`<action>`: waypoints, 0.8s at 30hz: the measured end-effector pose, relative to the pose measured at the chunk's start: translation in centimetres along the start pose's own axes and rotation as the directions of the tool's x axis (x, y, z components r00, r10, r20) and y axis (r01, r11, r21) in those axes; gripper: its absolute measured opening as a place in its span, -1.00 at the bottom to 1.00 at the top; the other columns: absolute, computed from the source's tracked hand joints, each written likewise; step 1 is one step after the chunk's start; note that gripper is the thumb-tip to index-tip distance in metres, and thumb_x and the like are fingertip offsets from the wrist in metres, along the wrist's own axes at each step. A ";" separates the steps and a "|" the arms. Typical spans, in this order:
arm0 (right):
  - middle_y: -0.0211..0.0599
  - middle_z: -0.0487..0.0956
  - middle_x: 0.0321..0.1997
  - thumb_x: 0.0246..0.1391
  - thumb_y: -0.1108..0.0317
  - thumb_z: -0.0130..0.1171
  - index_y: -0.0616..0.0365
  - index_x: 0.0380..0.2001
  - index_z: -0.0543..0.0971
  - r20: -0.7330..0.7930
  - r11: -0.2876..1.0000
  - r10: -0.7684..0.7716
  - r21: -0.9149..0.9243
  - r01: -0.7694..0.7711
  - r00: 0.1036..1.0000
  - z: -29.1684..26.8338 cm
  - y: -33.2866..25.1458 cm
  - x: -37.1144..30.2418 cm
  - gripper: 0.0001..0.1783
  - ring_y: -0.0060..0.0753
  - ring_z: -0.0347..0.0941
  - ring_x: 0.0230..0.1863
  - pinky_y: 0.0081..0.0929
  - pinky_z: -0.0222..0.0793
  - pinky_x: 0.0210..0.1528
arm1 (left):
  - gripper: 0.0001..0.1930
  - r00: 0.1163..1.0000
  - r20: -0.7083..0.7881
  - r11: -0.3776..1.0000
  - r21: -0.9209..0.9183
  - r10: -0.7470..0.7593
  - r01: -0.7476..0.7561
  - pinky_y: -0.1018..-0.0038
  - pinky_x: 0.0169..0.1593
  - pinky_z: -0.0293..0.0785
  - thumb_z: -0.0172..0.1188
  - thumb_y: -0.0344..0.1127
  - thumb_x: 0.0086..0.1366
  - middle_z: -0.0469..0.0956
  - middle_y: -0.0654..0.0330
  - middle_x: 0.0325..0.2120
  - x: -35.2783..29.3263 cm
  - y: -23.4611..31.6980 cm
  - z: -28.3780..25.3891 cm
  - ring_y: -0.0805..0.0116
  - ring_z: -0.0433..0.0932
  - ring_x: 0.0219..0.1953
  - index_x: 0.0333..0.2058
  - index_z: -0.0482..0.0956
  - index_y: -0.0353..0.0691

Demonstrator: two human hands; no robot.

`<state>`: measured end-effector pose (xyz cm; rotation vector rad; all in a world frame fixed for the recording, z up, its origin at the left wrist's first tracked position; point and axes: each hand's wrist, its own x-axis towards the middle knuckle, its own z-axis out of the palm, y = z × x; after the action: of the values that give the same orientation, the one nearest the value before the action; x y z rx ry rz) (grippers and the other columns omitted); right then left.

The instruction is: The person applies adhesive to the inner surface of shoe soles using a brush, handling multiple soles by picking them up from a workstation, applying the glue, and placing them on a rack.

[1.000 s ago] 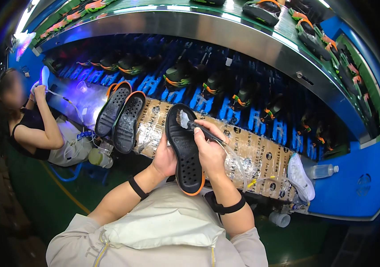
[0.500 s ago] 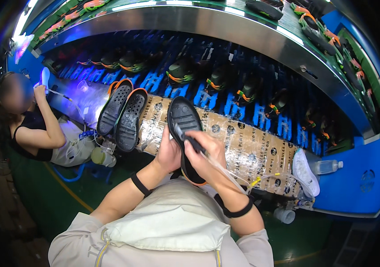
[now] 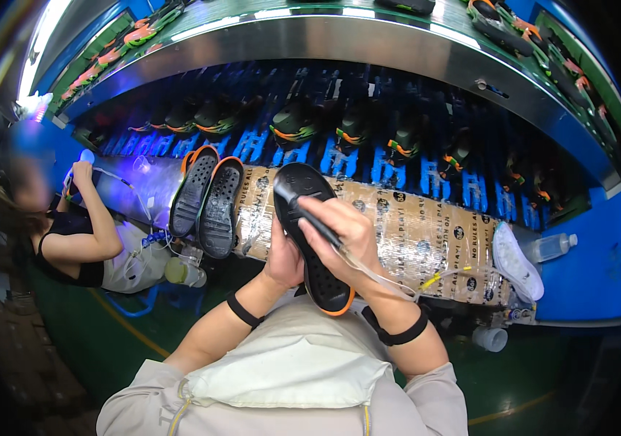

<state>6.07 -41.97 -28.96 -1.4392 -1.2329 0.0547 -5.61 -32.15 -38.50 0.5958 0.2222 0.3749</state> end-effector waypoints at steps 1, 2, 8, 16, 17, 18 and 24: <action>-0.14 0.75 -0.25 0.18 0.47 0.43 0.24 0.01 0.77 0.137 0.997 0.043 0.060 -0.052 0.990 -0.6 0.2 0.2 -0.69 -0.30 0.69 -0.25 -0.33 0.57 -0.16 | -0.06 0.989 0.148 0.989 -0.144 0.013 0.008 0.14 0.50 0.39 -0.49 0.54 0.57 0.48 0.06 0.38 0.2 0.3 -1.2 0.15 0.49 0.41 0.50 0.31 -0.11; -0.14 0.77 -0.22 0.18 0.47 0.43 0.24 0.01 0.78 0.275 0.988 0.077 0.108 -0.111 0.958 -1.5 0.6 0.3 -0.69 -0.30 0.70 -0.22 -0.34 0.59 -0.13 | -0.06 0.955 0.292 0.957 -0.287 0.047 0.041 0.14 0.50 0.40 -0.46 0.55 0.57 0.49 0.05 0.37 0.5 0.7 -1.8 0.15 0.50 0.40 0.50 0.32 -0.11; -0.14 0.76 -0.24 0.10 0.45 0.46 0.19 -0.04 0.78 0.120 0.998 0.047 -0.034 -0.043 0.992 -2.0 0.3 0.8 -0.68 -0.18 0.68 -0.25 -0.27 0.54 -0.07 | -0.16 0.998 0.047 0.985 -0.166 0.053 -0.045 0.12 0.44 0.49 -0.42 0.46 0.61 0.54 0.12 0.34 0.4 1.3 0.4 0.15 0.55 0.35 0.45 0.40 -0.06; -0.20 0.75 -0.29 0.07 0.41 0.43 0.16 -0.16 0.79 0.251 0.998 0.001 -0.055 0.013 0.968 -3.0 -1.1 1.4 -0.77 -0.08 0.64 -0.30 -0.24 0.46 -0.07 | -0.08 0.992 0.045 0.985 -0.134 0.116 -0.109 0.09 0.40 0.53 -0.23 0.61 0.49 0.56 0.15 0.32 1.1 2.6 -0.6 0.16 0.59 0.31 0.44 0.42 -0.03; -0.20 0.75 -0.28 0.07 0.42 0.43 0.16 -0.16 0.79 0.342 0.992 -0.064 -0.082 0.098 0.937 -3.0 -1.6 1.4 -0.76 -0.09 0.65 -0.29 -0.25 0.45 -0.06 | -0.08 0.990 0.019 0.985 -0.102 0.142 -0.139 0.09 0.40 0.54 -0.24 0.61 0.49 0.57 0.15 0.32 1.0 2.8 -0.7 0.15 0.59 0.30 0.44 0.42 -0.03; -0.20 0.76 -0.28 0.07 0.42 0.42 0.16 -0.15 0.78 0.431 0.978 -0.124 -0.101 0.185 0.894 -3.0 -2.0 1.4 -0.76 -0.10 0.66 -0.29 -0.25 0.45 -0.05 | -0.07 0.986 -0.005 0.983 -0.069 0.169 -0.168 0.08 0.39 0.54 -0.25 0.61 0.49 0.57 0.14 0.32 0.9 3.0 -0.8 0.15 0.60 0.30 0.44 0.42 -0.02; -0.21 0.69 -0.38 0.05 0.47 0.47 0.19 -0.12 0.76 0.258 0.993 -0.068 -0.072 0.089 0.964 -2.3 -2.9 0.7 -0.72 -0.18 0.63 -0.32 -0.23 0.39 -0.10 | -0.01 0.982 0.139 0.974 -0.203 0.127 -0.098 -0.04 0.16 0.66 -0.16 0.65 0.40 0.64 -0.16 0.07 2.3 6.0 0.3 -0.12 0.67 0.05 0.32 0.51 -0.18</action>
<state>6.03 -43.84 -25.65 -1.4865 -1.5176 0.1405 -5.08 -26.78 -34.95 0.4415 0.0049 0.4536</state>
